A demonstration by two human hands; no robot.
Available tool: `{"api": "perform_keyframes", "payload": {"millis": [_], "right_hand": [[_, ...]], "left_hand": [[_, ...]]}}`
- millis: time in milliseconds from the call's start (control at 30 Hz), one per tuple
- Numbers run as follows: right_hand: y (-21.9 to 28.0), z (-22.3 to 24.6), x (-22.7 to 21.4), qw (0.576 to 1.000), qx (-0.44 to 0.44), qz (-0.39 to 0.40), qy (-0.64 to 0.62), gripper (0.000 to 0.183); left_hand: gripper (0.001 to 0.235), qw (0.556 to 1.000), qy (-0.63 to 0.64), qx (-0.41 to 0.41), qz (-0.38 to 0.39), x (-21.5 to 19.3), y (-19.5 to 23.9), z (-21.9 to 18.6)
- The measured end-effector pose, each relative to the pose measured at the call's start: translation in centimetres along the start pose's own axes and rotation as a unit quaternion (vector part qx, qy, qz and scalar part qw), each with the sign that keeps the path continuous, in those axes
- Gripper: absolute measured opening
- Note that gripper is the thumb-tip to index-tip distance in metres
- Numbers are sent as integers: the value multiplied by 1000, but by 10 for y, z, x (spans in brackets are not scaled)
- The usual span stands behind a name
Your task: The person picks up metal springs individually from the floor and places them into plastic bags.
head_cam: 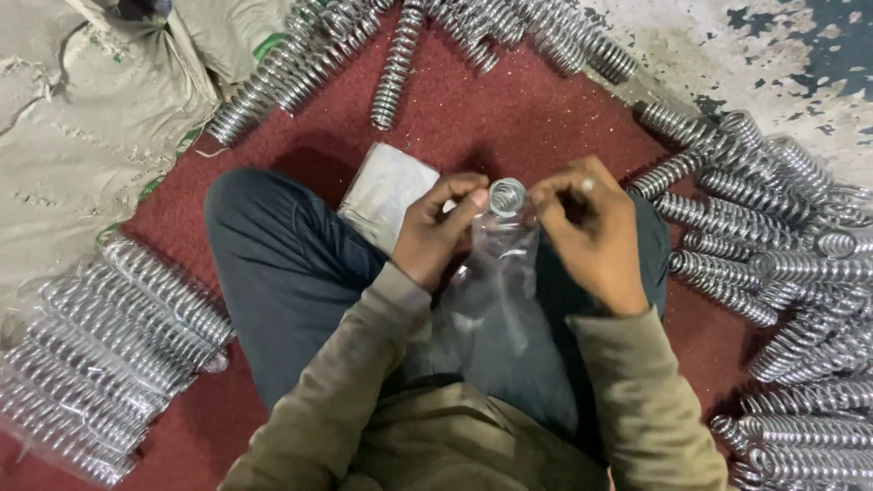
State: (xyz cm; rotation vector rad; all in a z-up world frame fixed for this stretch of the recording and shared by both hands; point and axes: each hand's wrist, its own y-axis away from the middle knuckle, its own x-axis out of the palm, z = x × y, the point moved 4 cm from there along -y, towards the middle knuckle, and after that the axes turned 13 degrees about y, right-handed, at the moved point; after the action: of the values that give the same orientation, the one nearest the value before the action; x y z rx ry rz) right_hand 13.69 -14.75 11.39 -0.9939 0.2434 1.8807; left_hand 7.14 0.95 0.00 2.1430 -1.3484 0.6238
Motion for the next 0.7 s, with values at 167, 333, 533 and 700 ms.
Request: {"api": "perform_keyframes", "payload": {"millis": [167,333,533,700], "right_hand": [[-3,-139,97,984,108,140,-21,17],[24,-148,128,976,153,152,28,33],[45,-146,117,974,172,86,120,29],[38,-132,140,943,185,226,158,31]], "left_hand": [[20,953,-280,-59,-101,-53,-65,83],[32,871,-471,-117,-78,-68,-34,103],[75,867,-456,202,18,-44,-19,115],[76,822,-543,-143,89,-57,-51,125]]}}
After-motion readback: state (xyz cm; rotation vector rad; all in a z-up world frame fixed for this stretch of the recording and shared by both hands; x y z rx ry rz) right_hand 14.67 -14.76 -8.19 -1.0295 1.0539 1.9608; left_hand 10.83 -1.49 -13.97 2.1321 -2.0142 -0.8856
